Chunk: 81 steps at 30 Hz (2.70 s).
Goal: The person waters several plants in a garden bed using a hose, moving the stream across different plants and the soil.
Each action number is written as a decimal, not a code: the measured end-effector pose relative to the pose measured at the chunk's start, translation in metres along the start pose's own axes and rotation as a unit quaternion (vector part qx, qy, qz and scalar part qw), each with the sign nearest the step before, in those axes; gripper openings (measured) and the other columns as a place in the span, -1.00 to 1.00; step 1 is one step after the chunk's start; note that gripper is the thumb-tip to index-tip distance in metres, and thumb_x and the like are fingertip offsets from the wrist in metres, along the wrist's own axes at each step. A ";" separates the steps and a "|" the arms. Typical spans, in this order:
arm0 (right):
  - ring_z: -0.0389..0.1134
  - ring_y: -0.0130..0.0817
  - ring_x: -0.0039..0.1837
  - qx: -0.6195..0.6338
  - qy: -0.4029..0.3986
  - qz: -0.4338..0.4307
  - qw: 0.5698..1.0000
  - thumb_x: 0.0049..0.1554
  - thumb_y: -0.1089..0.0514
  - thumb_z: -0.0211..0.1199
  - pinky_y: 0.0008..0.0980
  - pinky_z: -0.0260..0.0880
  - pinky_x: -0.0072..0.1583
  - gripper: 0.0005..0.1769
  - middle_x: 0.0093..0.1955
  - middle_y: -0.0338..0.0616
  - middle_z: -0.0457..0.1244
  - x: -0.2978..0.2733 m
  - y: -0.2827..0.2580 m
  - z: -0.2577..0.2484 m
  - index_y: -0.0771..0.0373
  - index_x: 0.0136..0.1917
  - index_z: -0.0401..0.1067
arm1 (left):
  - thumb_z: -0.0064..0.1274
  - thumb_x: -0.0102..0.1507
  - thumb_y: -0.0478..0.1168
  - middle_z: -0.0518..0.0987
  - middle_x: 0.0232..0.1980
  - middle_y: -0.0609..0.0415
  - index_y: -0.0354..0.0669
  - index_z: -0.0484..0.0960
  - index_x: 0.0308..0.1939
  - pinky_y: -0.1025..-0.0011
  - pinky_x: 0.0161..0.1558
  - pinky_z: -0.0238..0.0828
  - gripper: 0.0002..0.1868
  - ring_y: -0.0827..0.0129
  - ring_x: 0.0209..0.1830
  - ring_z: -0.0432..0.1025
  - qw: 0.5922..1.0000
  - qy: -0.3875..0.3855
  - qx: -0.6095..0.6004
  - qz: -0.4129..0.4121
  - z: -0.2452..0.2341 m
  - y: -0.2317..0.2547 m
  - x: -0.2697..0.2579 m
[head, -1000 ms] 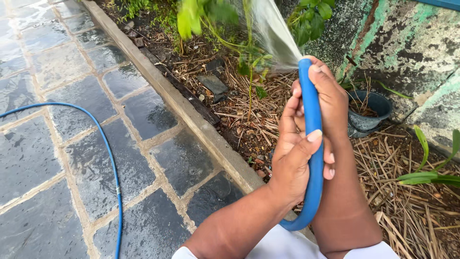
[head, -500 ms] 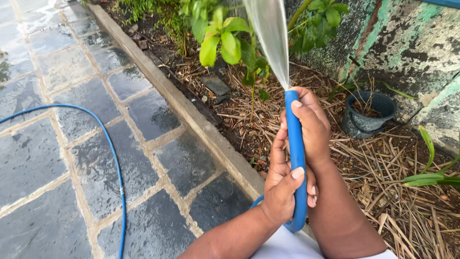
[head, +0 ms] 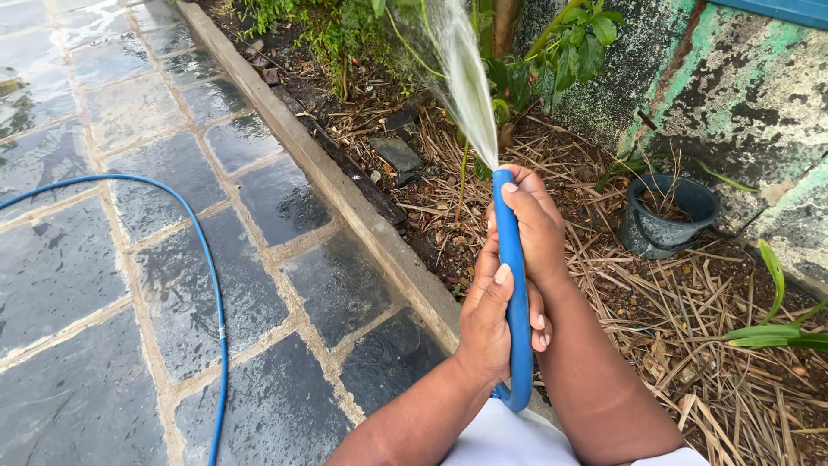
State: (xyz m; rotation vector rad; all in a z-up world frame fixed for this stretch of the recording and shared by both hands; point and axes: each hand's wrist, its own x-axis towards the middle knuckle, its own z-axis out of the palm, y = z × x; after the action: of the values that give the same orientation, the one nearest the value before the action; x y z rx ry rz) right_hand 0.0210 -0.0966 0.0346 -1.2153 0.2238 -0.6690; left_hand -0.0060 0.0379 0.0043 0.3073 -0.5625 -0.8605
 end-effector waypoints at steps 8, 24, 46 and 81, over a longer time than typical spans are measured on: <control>0.24 -0.50 -0.27 0.015 -0.013 -0.023 1.000 0.29 0.12 0.04 -0.53 0.30 -0.20 -0.67 -0.25 -0.17 0.24 -0.015 0.002 -0.005 0.26 0.29 0.27 | -0.10 0.47 0.13 0.45 -0.43 0.02 0.10 -0.15 0.72 0.47 -0.45 0.40 -0.16 0.39 -0.58 0.37 0.999 -0.011 0.020 -0.026 0.000 -0.002 -0.013; 0.24 -0.49 -0.27 0.006 0.026 0.019 0.999 0.27 0.11 0.05 -0.52 0.29 -0.19 -0.67 -0.26 -0.16 0.24 -0.012 0.040 -0.052 0.25 0.27 0.28 | -0.20 0.49 0.08 0.43 -0.46 0.06 0.13 -0.05 0.68 0.50 -0.53 0.38 -0.29 0.44 -0.62 0.34 0.995 0.050 0.053 -0.067 -0.019 -0.033 -0.008; 0.24 -0.53 -0.32 -0.009 0.052 0.041 0.998 0.26 0.11 0.06 -0.54 0.26 -0.26 -0.68 -0.30 -0.16 0.25 -0.024 0.034 -0.038 0.23 0.26 0.29 | -0.27 0.51 0.06 0.43 -0.47 0.08 0.14 -0.08 0.68 0.53 -0.54 0.39 -0.32 0.47 -0.63 0.34 0.993 0.053 0.075 -0.080 -0.018 -0.029 -0.019; 0.26 -0.50 -0.34 -0.045 0.129 0.120 0.983 0.24 0.08 0.07 -0.54 0.28 -0.30 -0.64 -0.30 -0.16 0.27 -0.039 0.074 -0.093 0.25 0.26 0.33 | -0.30 0.51 0.00 0.45 -0.48 0.09 0.12 0.15 0.54 0.54 -0.60 0.36 -0.50 0.49 -0.68 0.32 0.974 0.138 0.071 -0.166 -0.020 -0.055 -0.021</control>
State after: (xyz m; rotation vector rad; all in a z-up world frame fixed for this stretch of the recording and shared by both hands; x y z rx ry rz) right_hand -0.0304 -0.1337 -0.0735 -1.1624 0.6142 -0.6083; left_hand -0.0400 0.0204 -0.0449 0.6554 -0.3163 -1.0796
